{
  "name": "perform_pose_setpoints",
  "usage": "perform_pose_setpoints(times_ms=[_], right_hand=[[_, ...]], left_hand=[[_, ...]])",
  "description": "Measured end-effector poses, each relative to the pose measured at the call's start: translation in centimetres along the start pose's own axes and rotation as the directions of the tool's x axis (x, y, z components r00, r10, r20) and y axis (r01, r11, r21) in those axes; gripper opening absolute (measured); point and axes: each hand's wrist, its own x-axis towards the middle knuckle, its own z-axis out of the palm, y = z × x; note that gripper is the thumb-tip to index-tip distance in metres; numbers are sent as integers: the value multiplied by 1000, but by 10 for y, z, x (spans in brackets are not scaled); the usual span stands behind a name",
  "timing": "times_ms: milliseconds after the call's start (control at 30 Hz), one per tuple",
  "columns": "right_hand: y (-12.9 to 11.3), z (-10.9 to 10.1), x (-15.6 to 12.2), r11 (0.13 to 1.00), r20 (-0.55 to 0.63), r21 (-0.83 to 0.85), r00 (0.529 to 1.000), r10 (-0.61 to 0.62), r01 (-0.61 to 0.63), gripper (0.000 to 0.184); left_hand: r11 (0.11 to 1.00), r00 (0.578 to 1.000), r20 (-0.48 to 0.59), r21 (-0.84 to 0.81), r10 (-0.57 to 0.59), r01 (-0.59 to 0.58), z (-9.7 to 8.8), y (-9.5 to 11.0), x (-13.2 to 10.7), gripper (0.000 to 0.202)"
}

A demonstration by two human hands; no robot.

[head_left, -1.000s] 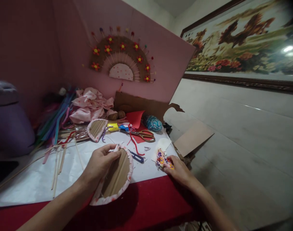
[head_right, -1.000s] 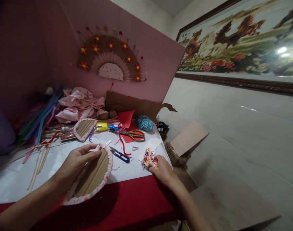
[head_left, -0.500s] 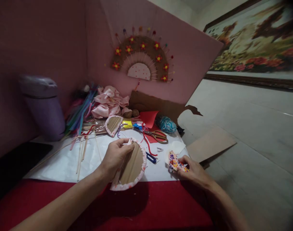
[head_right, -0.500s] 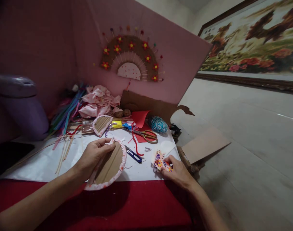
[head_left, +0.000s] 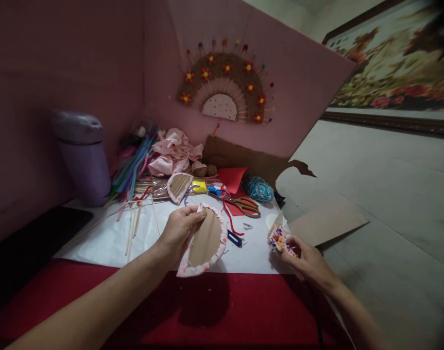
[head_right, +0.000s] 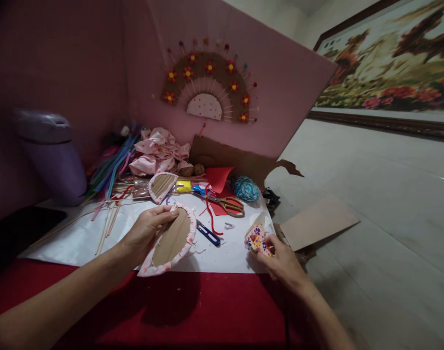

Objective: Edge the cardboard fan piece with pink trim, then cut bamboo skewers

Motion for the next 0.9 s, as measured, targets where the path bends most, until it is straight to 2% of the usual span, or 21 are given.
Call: perform_pose_setpoints(times_ms=[133, 233, 400, 567, 667, 767, 900], right_hand=[[0, 2, -2, 990, -108, -140, 994, -20, 5, 27], [-4, 3, -5, 980, -33, -194, 998, -47, 39, 28], [-6, 8, -6, 979, 25, -198, 999, -46, 50, 31], [-1, 9, -5, 987, 64, -123, 994, -94, 101, 30], [1, 10, -5, 987, 52, -102, 992, -117, 122, 27], [3, 12, -5, 990, 36, -76, 993, -116, 118, 29], [10, 12, -9, 993, 13, 21, 994, -112, 112, 27]], left_hand=[[994, 994, 36, 51, -99, 97, 3, -5, 5, 14], [973, 974, 61, 93, -218, 212, 18, -8, 11, 11], [955, 953, 77, 76, -292, 286, 67, -22, 37, 5], [940, 938, 91, -26, -335, 339, 121, -46, 89, 10], [924, 929, 120, -118, -350, 363, 143, -58, 119, 23], [904, 922, 125, -187, -367, 385, 154, -72, 139, 33], [882, 914, 121, -241, -386, 404, 156, -88, 153, 33]])
